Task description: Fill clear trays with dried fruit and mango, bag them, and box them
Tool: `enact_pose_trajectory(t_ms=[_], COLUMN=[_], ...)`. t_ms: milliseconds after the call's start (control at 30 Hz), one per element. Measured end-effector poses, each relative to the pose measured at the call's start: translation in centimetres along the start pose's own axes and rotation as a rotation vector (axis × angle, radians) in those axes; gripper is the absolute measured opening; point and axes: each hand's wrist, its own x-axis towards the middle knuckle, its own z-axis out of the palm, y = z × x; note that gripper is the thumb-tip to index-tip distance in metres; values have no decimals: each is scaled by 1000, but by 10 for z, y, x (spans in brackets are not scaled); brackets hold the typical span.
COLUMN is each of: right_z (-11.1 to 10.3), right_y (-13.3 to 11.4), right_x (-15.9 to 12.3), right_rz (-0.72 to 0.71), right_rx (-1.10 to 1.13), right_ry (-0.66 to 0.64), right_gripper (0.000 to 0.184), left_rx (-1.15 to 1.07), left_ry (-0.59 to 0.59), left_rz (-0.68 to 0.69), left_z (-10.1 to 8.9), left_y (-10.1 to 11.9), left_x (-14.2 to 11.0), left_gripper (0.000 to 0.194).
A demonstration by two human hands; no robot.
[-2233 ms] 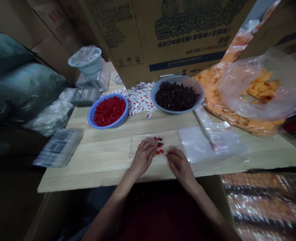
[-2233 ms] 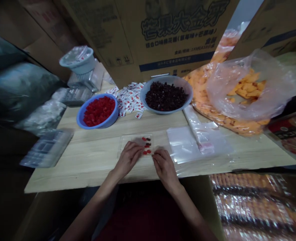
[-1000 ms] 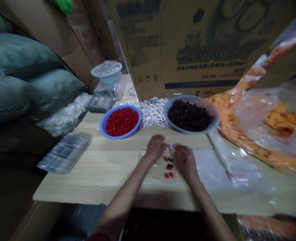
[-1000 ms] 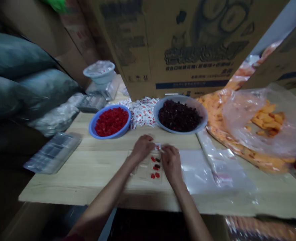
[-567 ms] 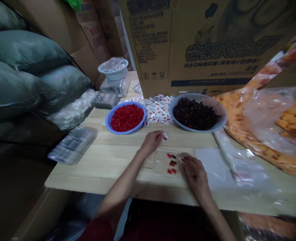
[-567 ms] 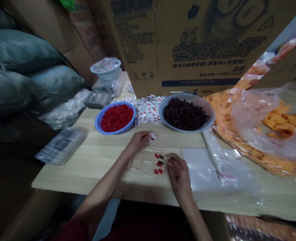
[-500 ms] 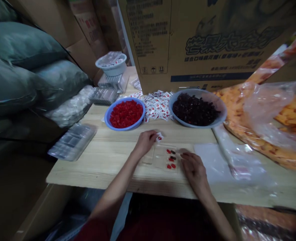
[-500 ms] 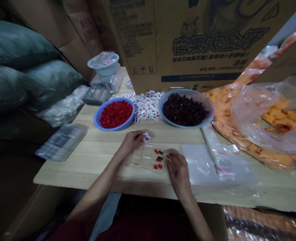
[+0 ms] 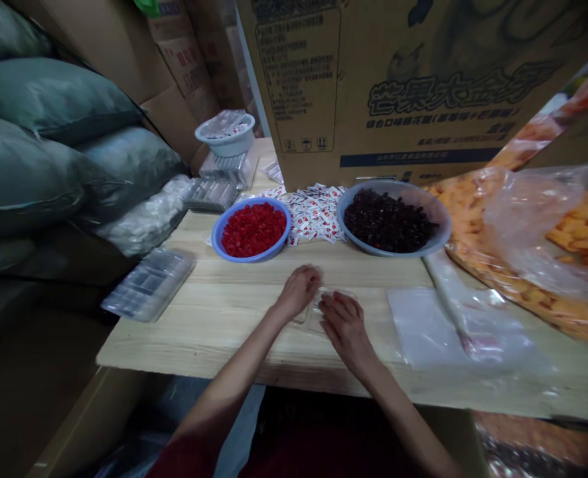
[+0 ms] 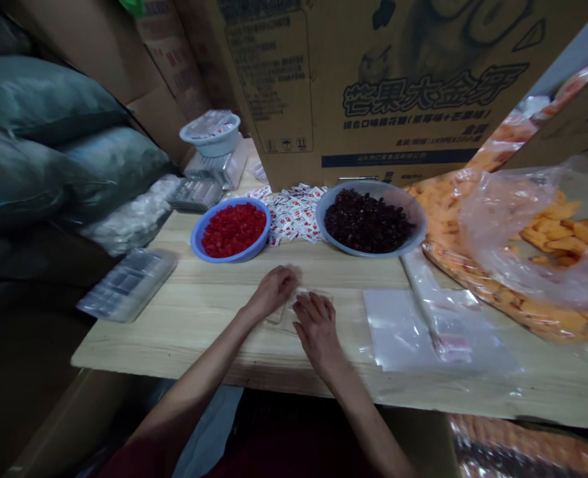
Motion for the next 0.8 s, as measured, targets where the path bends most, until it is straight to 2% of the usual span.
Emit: enact_pose_trajectory(t_ms=[100,233,300,367,500,600,700,800], right_z=[10,1,-8,-13,-10,-6,-6,-7], right_y=[4,9,10,11,10,7,7,8], right_x=[0,-5,-7,-10,-13,-13,-11,0], right_rz=[-42,-46,-1,45,32,5,4,49], right_rx=[-92,-100,-89,-86,-106,-102,-87,-84], right_ry=[-62,-99,-96,-86,-118,-144,-139,-66], right_gripper=[36,46,51,55,55,54,51,37], left_rx=[164,256,273,275,255,57,-311,-500], left_ry=[78,83,66,38,25,165,329,329], left_rz=[-137,-263,-286,-271,-179,-129,-215,-334], left_z=[-5,1,5,4,-8,-16,-20,-18], left_y=[-15,-34,-39,-42,-36,-23,-11,-5], left_x=[37,91,104,104,74,31,-17,-51], left_gripper=[27,38,39,38,36,32,28,26])
